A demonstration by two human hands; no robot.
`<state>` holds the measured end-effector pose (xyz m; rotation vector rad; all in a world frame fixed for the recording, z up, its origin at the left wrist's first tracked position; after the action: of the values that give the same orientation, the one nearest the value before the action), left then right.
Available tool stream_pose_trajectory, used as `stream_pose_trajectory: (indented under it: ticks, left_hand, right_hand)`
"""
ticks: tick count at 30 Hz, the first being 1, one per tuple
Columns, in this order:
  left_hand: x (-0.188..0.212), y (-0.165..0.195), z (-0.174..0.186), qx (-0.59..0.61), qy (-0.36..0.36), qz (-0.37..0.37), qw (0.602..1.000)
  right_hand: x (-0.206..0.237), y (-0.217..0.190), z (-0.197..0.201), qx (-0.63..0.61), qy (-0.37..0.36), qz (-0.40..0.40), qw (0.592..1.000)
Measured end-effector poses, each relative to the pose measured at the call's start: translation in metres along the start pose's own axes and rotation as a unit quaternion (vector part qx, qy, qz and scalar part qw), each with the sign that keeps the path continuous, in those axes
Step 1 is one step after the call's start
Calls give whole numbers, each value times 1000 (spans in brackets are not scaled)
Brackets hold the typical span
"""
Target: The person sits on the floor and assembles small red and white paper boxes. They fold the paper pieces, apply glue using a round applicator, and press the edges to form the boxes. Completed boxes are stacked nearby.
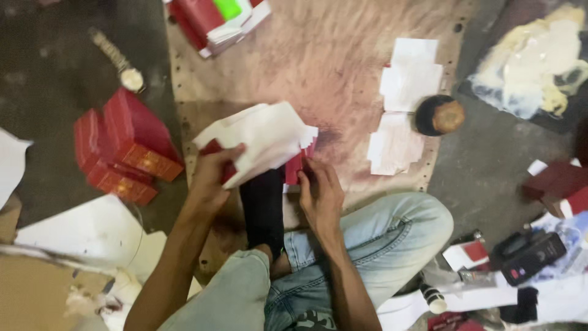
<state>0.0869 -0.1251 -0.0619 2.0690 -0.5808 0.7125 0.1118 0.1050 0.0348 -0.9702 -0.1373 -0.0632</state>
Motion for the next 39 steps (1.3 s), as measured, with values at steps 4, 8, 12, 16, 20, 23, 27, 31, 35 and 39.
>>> stream_pose_trajectory:
  ticks: [4,8,12,16,20,23,27,31,35,39]
  left_hand:
    - [6,-10,-6,92,-22,71,993]
    - [15,37,-14,-503,49,-65,861]
    - [25,52,-41,-494,-46,-212,842]
    - [22,48,-39,-406,-76,-165,896]
    - [24,51,-45,-530,-54,-165,830]
    - [26,58,-48,-483,-66,-219,845]
    - [24,60,-54,-501,-78,-223,832]
    - [12,45,-29,-157,-81,-84,981]
    - [8,18,-27,-260,-53,-40,963]
    - [1,6,-22,-370,-16,-37,928]
  right_hand:
    - [-5,3,-3,16,-46,-20,999]
    - [-5,16,-2,11,-35,-75,997]
    - [0,9,-5,80,5,-29,996]
    - [1,3,-17,123,-31,23,992]
    - [-2,40,-10,-82,-3,-129,988]
    - [-4,46,-3,-53,18,-160,986]
    - [-7,12,-8,79,0,16,997]
    - [-3,1,-23,111,-60,59,990]
    - [-3,21,-22,49,-71,-45,995]
    - [-4,20,-22,78,-68,-29,994]
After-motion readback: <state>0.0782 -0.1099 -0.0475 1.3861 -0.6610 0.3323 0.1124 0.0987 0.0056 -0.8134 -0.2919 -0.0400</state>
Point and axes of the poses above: each hand's wrist, its own x-axis away from the middle knuckle, its own z-axis out of the back of the hand, y = z × x, the point moved 8 cm from there along -x, towards the middle knuckle, and after that the axes turned 14 degrees about -y, right-handed, at the moved point
